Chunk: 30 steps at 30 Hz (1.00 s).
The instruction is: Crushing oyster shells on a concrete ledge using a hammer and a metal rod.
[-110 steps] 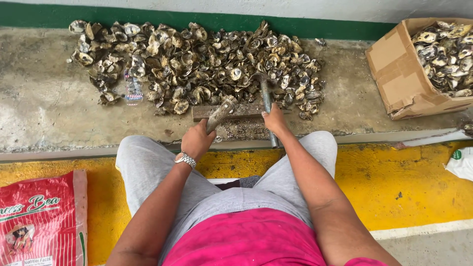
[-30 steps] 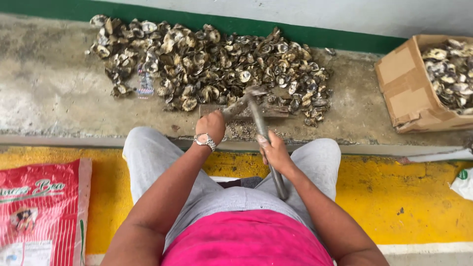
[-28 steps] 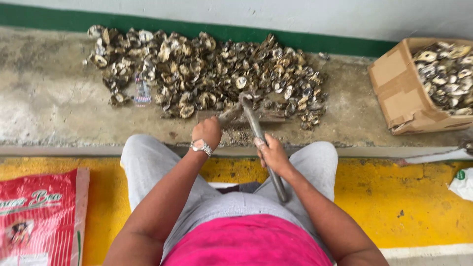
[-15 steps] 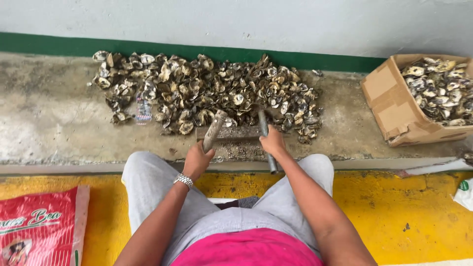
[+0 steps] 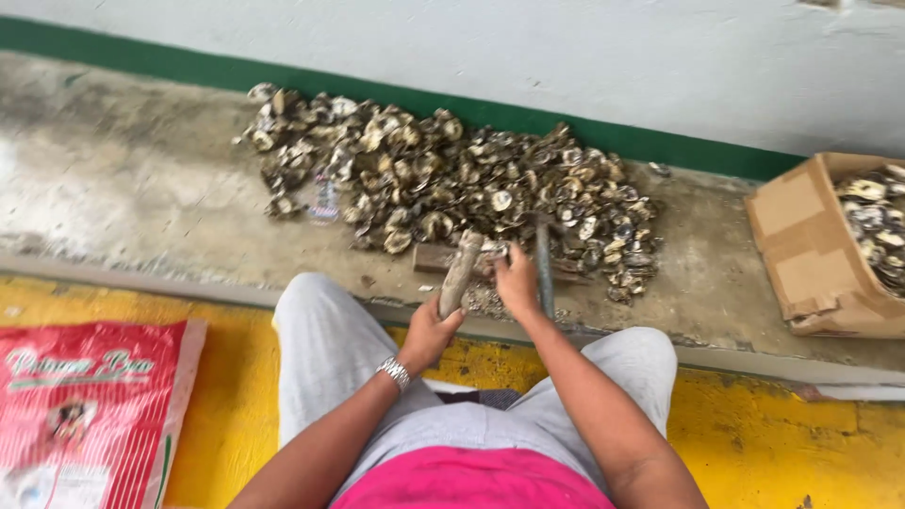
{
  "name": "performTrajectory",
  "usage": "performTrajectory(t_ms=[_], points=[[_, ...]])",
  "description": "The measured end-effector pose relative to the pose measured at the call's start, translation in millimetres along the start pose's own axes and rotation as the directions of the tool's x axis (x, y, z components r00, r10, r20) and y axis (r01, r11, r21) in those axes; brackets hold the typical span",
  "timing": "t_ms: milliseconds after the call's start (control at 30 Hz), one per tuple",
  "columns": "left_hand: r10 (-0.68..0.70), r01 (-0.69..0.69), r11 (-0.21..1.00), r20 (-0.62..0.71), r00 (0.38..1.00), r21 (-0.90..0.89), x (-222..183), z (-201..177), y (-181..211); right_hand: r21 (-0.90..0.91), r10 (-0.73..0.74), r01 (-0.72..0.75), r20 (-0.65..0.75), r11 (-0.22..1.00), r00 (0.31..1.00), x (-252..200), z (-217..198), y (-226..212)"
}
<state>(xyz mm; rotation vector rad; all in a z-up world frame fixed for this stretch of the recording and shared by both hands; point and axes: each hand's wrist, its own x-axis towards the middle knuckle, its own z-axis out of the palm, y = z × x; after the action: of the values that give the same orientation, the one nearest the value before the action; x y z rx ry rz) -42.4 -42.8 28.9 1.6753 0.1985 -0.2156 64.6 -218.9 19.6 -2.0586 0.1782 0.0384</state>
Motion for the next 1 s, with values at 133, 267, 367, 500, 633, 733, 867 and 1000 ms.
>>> performTrajectory(t_ms=[133, 267, 367, 500, 633, 733, 867, 1000], points=[[0.006, -0.007, 1.000, 0.009, 1.000, 0.027, -10.4, -4.4, 2.7, 0.234, -0.069, 0.050, 0.071, 0.971, 0.995, 11.4, 16.8, 19.0], [0.013, -0.007, 0.998, -0.089, 0.996, 0.067, -11.0, -6.1, 9.0, 0.060, 0.072, -0.071, -0.005, 0.996, 0.997, 7.6, 8.0, -12.6], [0.018, -0.020, 1.000, -0.200, 0.980, -0.005, 5.1, -16.0, -8.7, -0.067, 0.173, -0.169, 0.061, 0.983, 0.983, 17.3, -1.7, -0.7], [0.084, -0.087, 0.996, -0.347, 0.934, 0.007, 24.8, -35.5, -38.0, -0.210, 0.148, -0.060, 0.433, 0.976, 0.889, -0.9, -10.4, 21.6], [-0.111, 0.047, 0.973, -0.279, 0.954, -0.228, 43.5, -39.6, -57.3, -0.157, 0.226, -0.172, 0.456, 0.973, 0.861, -13.3, -81.2, -21.0], [-0.035, -0.009, 0.991, -0.319, 0.947, -0.136, 35.5, -42.6, -54.3, -0.027, 0.274, -0.274, 0.197, 0.961, 0.941, -2.7, -172.4, -59.6], [0.028, -0.046, 0.998, -0.294, 0.955, -0.053, 33.7, -39.5, -45.3, 0.561, 0.091, 0.377, -0.635, 0.737, 0.767, 19.7, -270.6, -30.3], [-0.038, 0.023, 0.998, -0.256, 0.966, -0.062, 33.1, -35.9, -40.6, 0.409, 0.161, 0.085, -0.531, 0.909, 0.832, 19.3, -268.0, -10.8]])
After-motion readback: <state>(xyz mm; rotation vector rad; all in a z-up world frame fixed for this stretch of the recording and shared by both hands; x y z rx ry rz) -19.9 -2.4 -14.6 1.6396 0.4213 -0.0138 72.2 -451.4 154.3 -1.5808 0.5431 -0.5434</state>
